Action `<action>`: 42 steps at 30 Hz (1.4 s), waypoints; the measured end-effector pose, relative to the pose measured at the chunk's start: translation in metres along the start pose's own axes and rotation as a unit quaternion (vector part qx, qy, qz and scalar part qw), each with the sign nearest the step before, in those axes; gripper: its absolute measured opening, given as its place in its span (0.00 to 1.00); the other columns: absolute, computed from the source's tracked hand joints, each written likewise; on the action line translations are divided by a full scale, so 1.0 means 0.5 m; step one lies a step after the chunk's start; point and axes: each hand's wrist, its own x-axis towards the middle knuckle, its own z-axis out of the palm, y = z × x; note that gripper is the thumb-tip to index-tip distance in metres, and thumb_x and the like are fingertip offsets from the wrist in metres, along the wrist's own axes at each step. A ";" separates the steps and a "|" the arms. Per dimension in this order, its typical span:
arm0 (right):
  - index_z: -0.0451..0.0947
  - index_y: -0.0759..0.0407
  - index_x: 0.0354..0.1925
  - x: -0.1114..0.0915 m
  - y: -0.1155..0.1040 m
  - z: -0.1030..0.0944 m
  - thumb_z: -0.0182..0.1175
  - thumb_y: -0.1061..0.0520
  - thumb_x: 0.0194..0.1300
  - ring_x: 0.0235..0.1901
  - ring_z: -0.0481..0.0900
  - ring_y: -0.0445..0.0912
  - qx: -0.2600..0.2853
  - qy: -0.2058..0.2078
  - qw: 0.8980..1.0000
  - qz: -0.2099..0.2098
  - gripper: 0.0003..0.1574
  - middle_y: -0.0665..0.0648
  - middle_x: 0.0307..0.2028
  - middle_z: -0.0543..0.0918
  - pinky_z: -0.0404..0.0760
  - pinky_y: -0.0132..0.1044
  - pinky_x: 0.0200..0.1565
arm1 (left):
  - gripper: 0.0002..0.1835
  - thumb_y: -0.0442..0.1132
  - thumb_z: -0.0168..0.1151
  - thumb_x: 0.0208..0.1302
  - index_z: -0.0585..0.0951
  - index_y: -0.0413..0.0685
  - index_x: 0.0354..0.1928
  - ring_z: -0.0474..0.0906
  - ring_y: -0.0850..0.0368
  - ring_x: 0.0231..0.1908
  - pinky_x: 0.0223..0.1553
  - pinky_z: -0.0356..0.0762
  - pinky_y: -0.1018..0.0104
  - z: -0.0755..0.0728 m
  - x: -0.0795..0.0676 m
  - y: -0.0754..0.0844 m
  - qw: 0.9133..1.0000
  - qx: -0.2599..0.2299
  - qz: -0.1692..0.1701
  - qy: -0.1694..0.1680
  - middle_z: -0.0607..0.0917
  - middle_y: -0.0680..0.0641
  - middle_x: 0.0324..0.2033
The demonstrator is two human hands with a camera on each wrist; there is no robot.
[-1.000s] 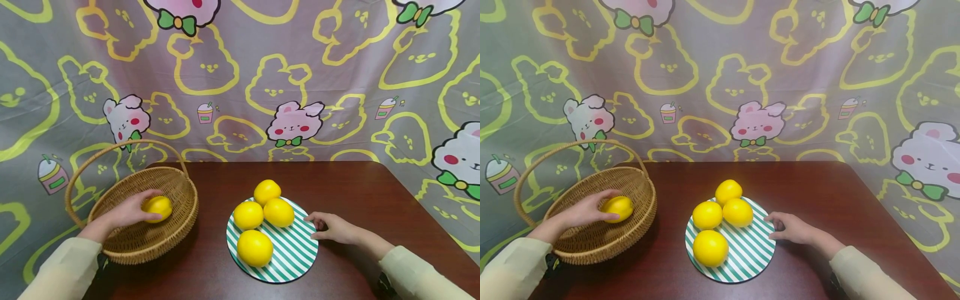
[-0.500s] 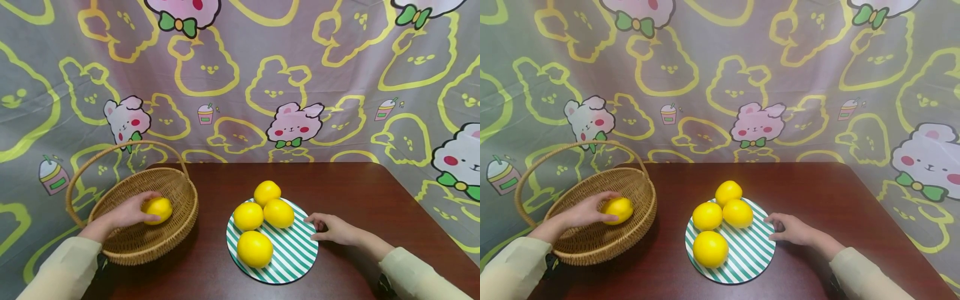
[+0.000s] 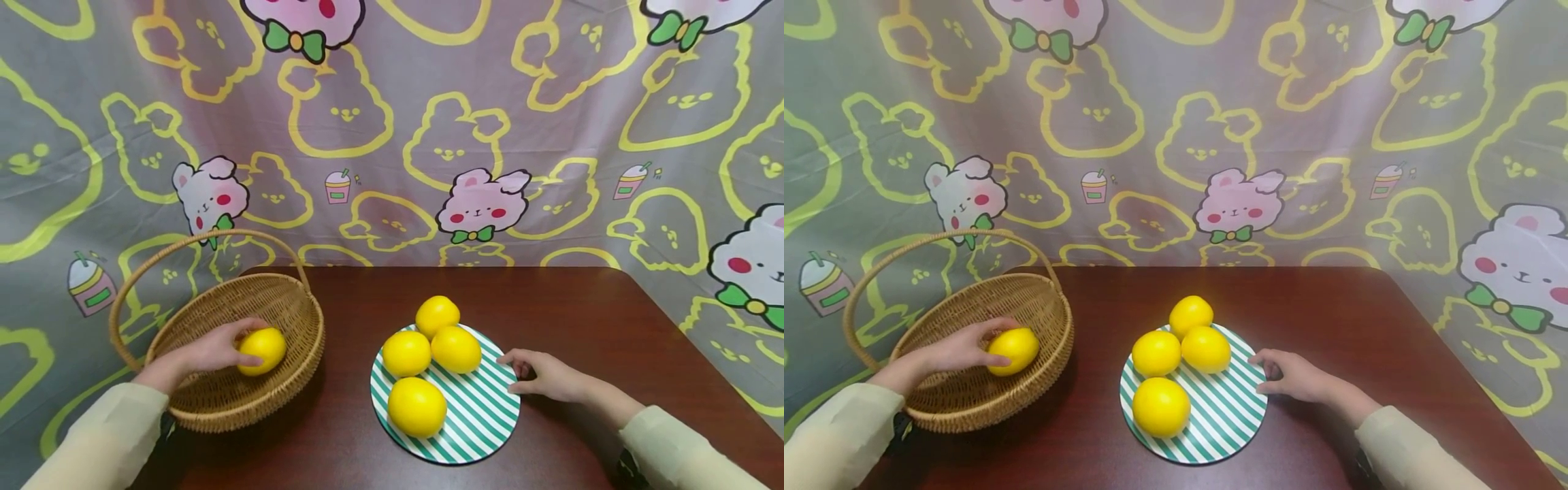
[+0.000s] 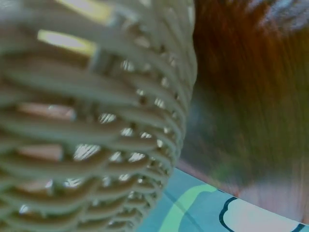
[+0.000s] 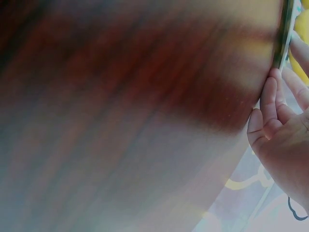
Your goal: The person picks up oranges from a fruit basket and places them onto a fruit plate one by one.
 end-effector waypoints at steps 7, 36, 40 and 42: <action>0.74 0.58 0.56 0.000 0.002 0.001 0.68 0.51 0.61 0.33 0.70 0.43 0.003 -0.003 1.000 -0.004 0.27 0.50 0.32 0.73 0.70 0.33 0.33 | 0.43 0.45 0.73 0.53 0.66 0.36 0.67 0.72 0.37 0.53 0.47 0.71 0.47 0.010 -0.006 -0.007 0.999 -0.027 0.006 -0.043 0.71 0.30 0.60; 0.73 0.61 0.57 -0.002 0.002 0.003 0.67 0.54 0.63 0.32 0.69 0.40 0.012 -0.008 0.999 -0.034 0.26 0.49 0.31 0.72 0.69 0.33 0.33 | 0.45 0.43 0.75 0.48 0.66 0.35 0.66 0.74 0.48 0.44 0.39 0.73 0.54 0.016 -0.013 -0.018 0.996 -0.061 0.018 -0.057 0.74 0.31 0.55; 0.73 0.60 0.57 -0.002 0.003 0.002 0.66 0.53 0.63 0.32 0.69 0.40 0.011 -0.008 0.999 -0.036 0.26 0.48 0.32 0.72 0.69 0.33 0.33 | 0.45 0.43 0.75 0.48 0.65 0.36 0.67 0.74 0.47 0.44 0.39 0.73 0.54 0.008 -0.010 -0.015 0.997 -0.058 0.021 -0.044 0.74 0.32 0.54; 0.73 0.60 0.57 -0.001 0.004 0.000 0.66 0.53 0.63 0.32 0.69 0.40 0.008 -0.006 0.999 -0.035 0.27 0.48 0.31 0.72 0.70 0.33 0.33 | 0.45 0.44 0.76 0.48 0.66 0.36 0.67 0.74 0.47 0.43 0.38 0.73 0.54 0.004 -0.008 -0.013 0.998 -0.052 0.026 -0.035 0.75 0.33 0.54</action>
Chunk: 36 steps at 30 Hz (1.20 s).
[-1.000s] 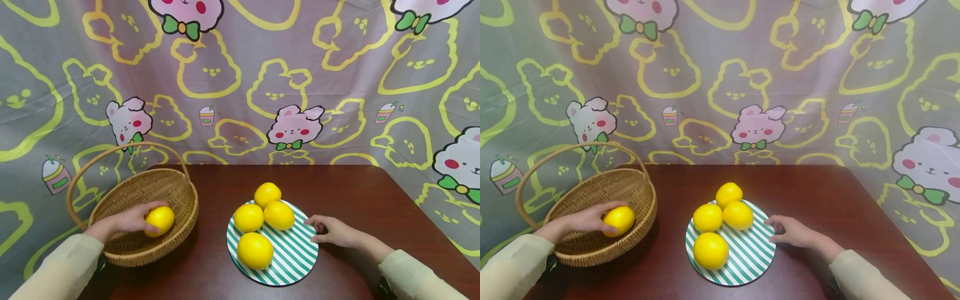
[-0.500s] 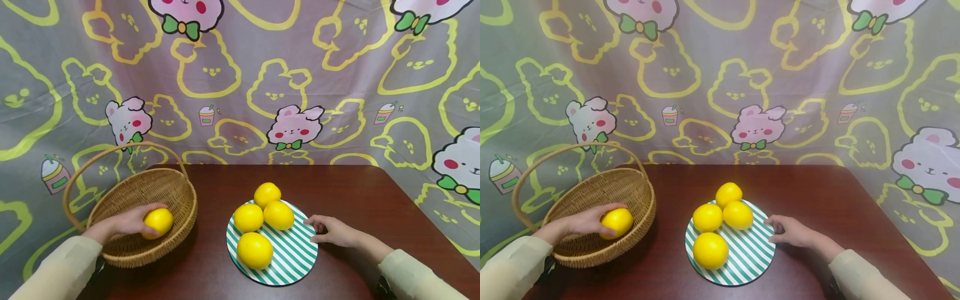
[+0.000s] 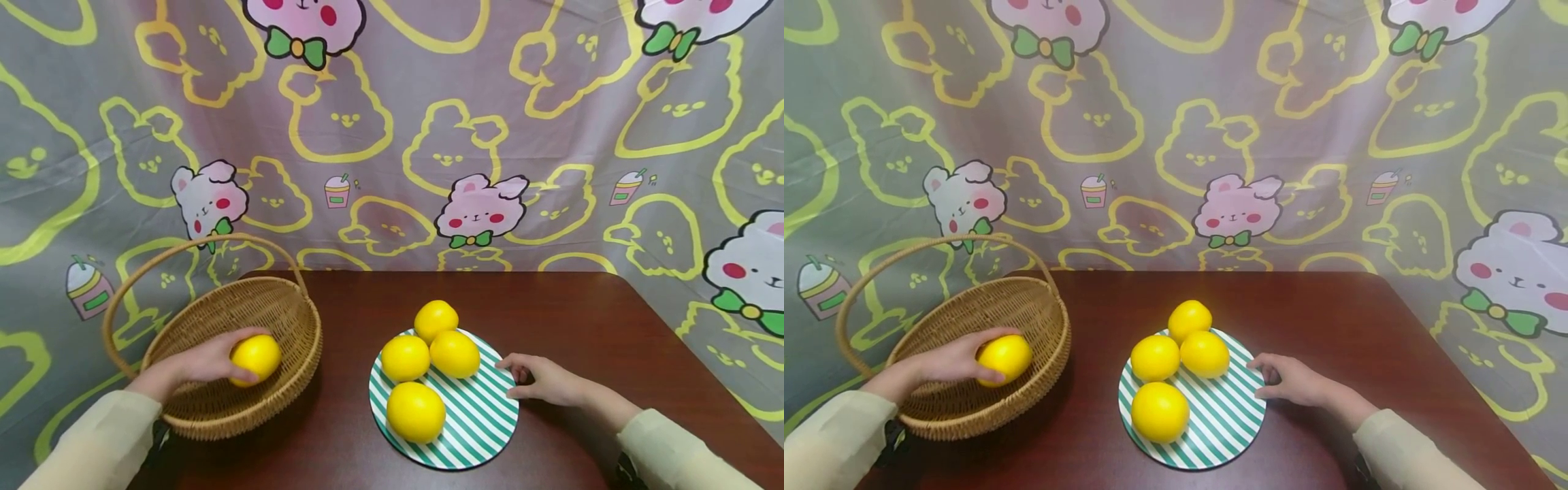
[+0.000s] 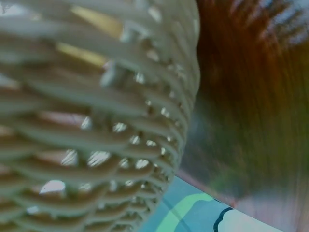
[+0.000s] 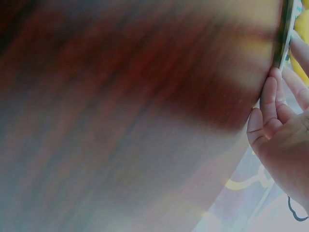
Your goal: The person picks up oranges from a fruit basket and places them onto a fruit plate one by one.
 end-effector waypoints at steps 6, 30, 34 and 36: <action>0.74 0.60 0.56 0.002 0.006 0.000 0.66 0.52 0.63 0.32 0.70 0.40 -0.006 -0.001 1.000 0.002 0.27 0.48 0.31 0.72 0.70 0.33 0.32 | 0.43 0.45 0.75 0.50 0.66 0.39 0.66 0.74 0.49 0.41 0.38 0.73 0.54 -0.004 -0.002 0.004 1.000 0.009 0.008 0.016 0.76 0.37 0.52; 0.73 0.61 0.57 -0.001 0.000 0.003 0.66 0.54 0.63 0.32 0.69 0.41 0.006 0.002 1.000 -0.003 0.26 0.49 0.32 0.72 0.69 0.33 0.33 | 0.41 0.45 0.74 0.53 0.66 0.46 0.68 0.74 0.48 0.44 0.41 0.72 0.51 -0.019 -0.033 0.051 0.994 -0.014 0.010 0.105 0.76 0.39 0.55; 0.73 0.61 0.57 0.000 0.002 0.004 0.66 0.54 0.63 0.32 0.69 0.40 0.004 0.001 1.000 -0.005 0.26 0.48 0.32 0.73 0.70 0.33 0.33 | 0.41 0.45 0.74 0.54 0.66 0.48 0.68 0.74 0.48 0.45 0.41 0.72 0.51 -0.017 -0.038 0.060 0.993 -0.019 0.010 0.118 0.74 0.38 0.58; 0.73 0.61 0.57 0.001 0.002 0.004 0.66 0.54 0.63 0.32 0.69 0.40 0.005 0.001 1.000 -0.004 0.26 0.48 0.32 0.73 0.70 0.33 0.33 | 0.42 0.44 0.74 0.54 0.65 0.47 0.69 0.74 0.47 0.46 0.42 0.72 0.51 -0.015 -0.039 0.064 0.992 -0.024 0.009 0.122 0.73 0.38 0.59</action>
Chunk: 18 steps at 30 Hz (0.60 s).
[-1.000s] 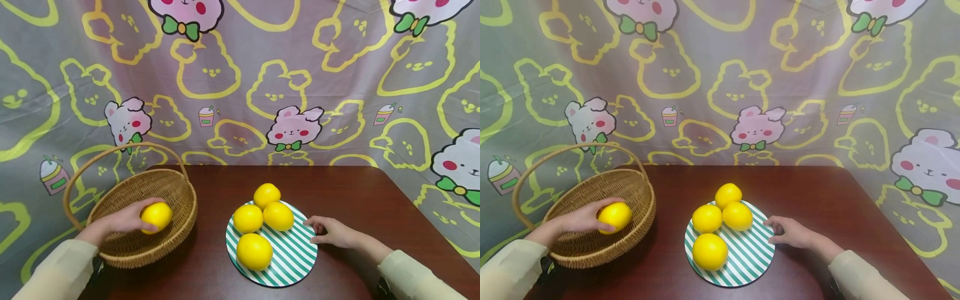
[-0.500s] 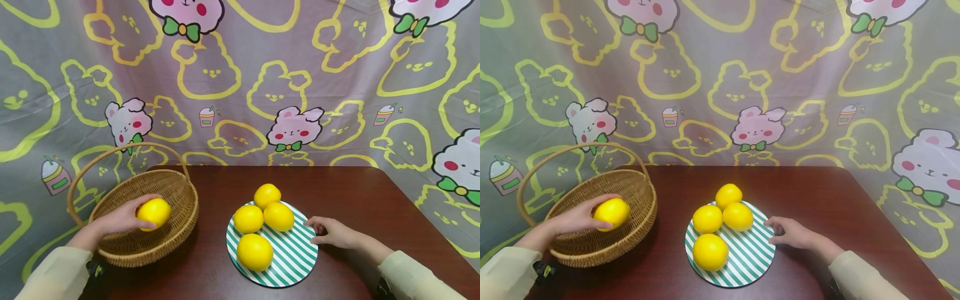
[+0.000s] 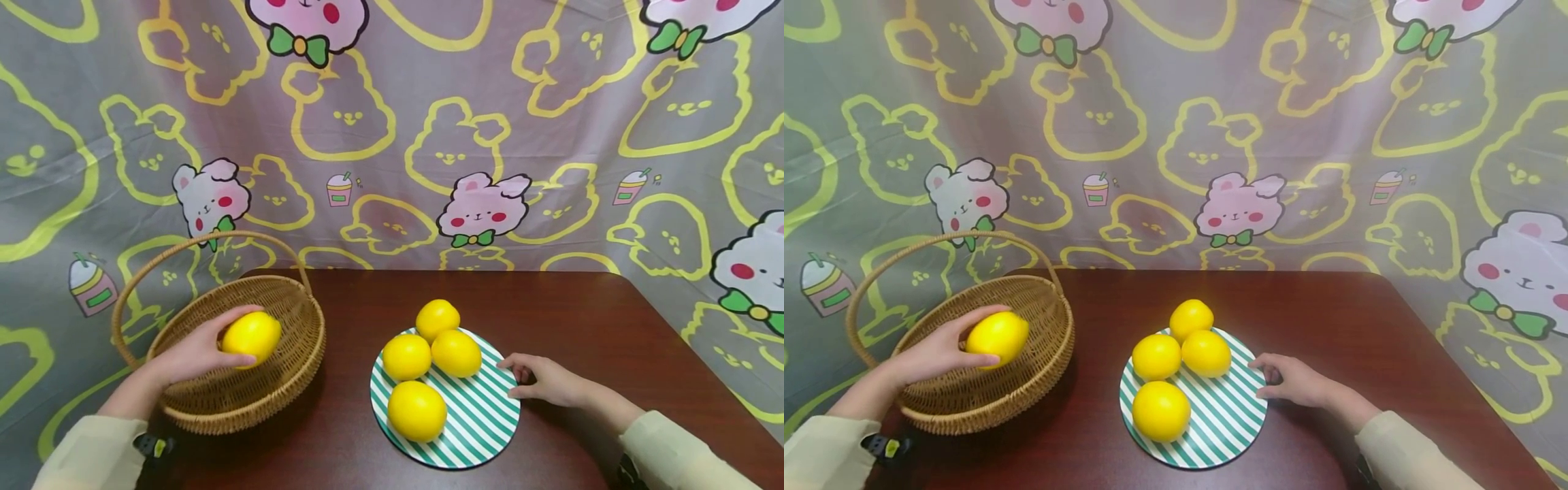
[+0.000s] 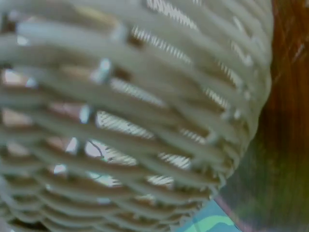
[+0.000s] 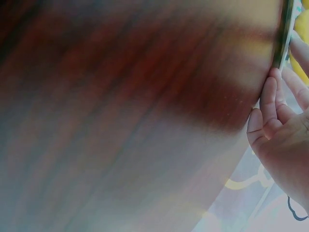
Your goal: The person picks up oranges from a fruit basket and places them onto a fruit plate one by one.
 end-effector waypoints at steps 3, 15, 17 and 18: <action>0.73 0.61 0.57 0.001 0.000 0.000 0.66 0.54 0.63 0.32 0.69 0.41 0.003 0.000 1.000 0.001 0.26 0.49 0.32 0.72 0.69 0.33 0.33 | 0.42 0.44 0.74 0.54 0.65 0.47 0.69 0.75 0.47 0.45 0.41 0.73 0.52 0.002 -0.003 0.006 1.000 0.000 -0.003 0.007 0.73 0.37 0.59; 0.73 0.60 0.57 0.000 -0.003 0.000 0.66 0.54 0.63 0.33 0.69 0.41 0.002 0.001 1.000 0.006 0.26 0.49 0.32 0.72 0.69 0.33 0.33 | 0.43 0.43 0.74 0.54 0.63 0.48 0.71 0.74 0.45 0.45 0.39 0.76 0.54 0.012 -0.012 0.041 0.999 -0.022 0.004 0.034 0.72 0.38 0.59; 0.73 0.60 0.57 0.000 -0.004 0.000 0.66 0.54 0.62 0.32 0.69 0.41 0.001 0.002 1.000 0.006 0.26 0.49 0.32 0.72 0.69 0.33 0.33 | 0.43 0.43 0.74 0.54 0.63 0.50 0.71 0.74 0.45 0.45 0.39 0.77 0.56 0.014 -0.011 0.048 0.999 -0.027 0.006 0.038 0.73 0.40 0.59; 0.74 0.60 0.56 0.000 -0.004 -0.001 0.67 0.54 0.62 0.32 0.69 0.41 0.000 0.002 1.000 0.006 0.26 0.49 0.32 0.72 0.69 0.33 0.32 | 0.43 0.43 0.75 0.54 0.64 0.51 0.71 0.74 0.45 0.45 0.39 0.78 0.57 0.015 -0.011 0.052 0.999 -0.029 0.007 0.040 0.73 0.41 0.58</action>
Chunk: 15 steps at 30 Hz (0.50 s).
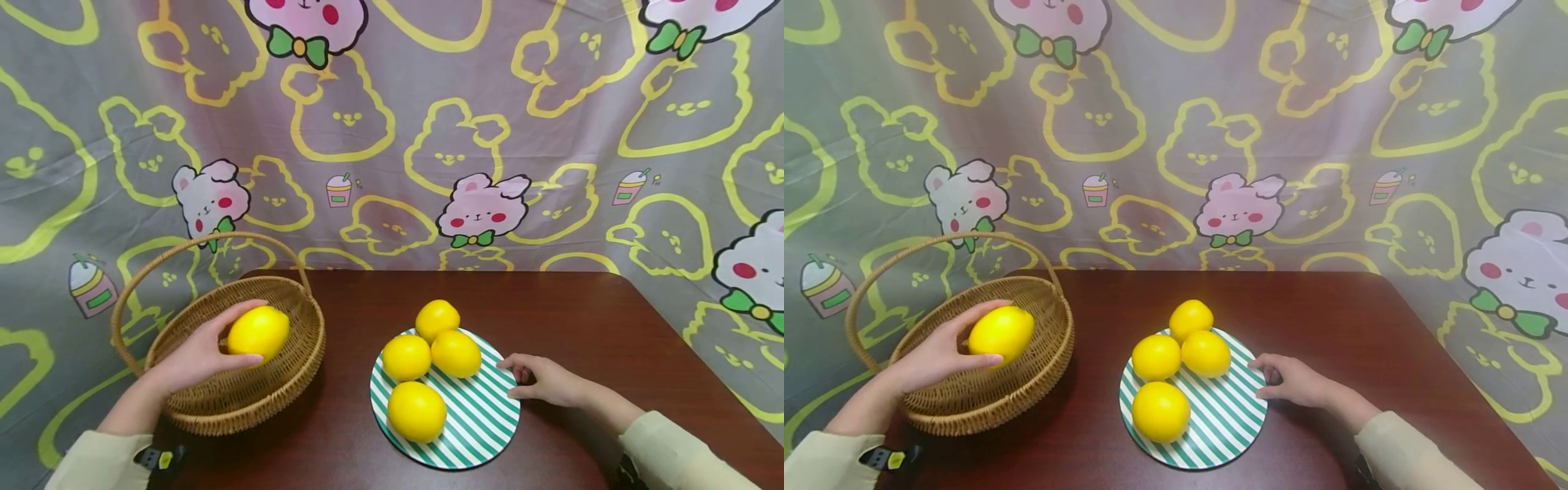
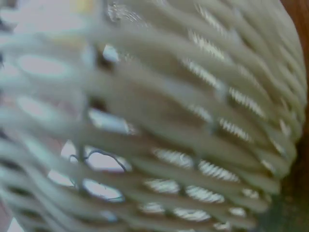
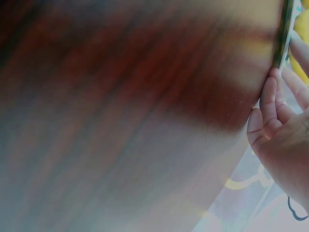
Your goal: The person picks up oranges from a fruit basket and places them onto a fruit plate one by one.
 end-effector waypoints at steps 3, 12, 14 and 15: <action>0.74 0.61 0.56 0.000 0.000 0.000 0.67 0.54 0.62 0.32 0.69 0.41 -0.001 0.001 1.000 0.000 0.26 0.50 0.32 0.72 0.69 0.33 0.32 | 0.43 0.42 0.75 0.54 0.64 0.53 0.70 0.74 0.45 0.45 0.39 0.79 0.59 0.004 0.000 0.013 1.000 -0.008 0.010 0.004 0.73 0.42 0.58; 0.74 0.61 0.56 -0.001 -0.001 -0.001 0.67 0.54 0.62 0.32 0.69 0.42 0.000 0.002 1.000 -0.001 0.26 0.49 0.32 0.72 0.69 0.33 0.32 | 0.41 0.38 0.74 0.55 0.64 0.55 0.70 0.76 0.48 0.45 0.40 0.79 0.62 0.016 0.000 0.062 0.998 -0.035 0.050 0.008 0.73 0.44 0.58; 0.73 0.61 0.56 -0.001 -0.002 -0.001 0.67 0.54 0.62 0.33 0.69 0.42 0.001 0.001 1.000 0.000 0.26 0.49 0.32 0.72 0.69 0.33 0.32 | 0.41 0.37 0.73 0.55 0.64 0.55 0.70 0.76 0.49 0.45 0.39 0.79 0.61 0.020 0.000 0.072 0.998 -0.042 0.056 0.004 0.73 0.44 0.58; 0.73 0.61 0.56 -0.001 -0.002 -0.001 0.67 0.54 0.62 0.33 0.69 0.43 0.002 0.001 1.000 0.001 0.26 0.50 0.32 0.72 0.69 0.33 0.32 | 0.41 0.37 0.73 0.55 0.64 0.55 0.70 0.76 0.49 0.45 0.39 0.79 0.61 0.022 0.000 0.076 0.997 -0.044 0.056 0.002 0.73 0.45 0.58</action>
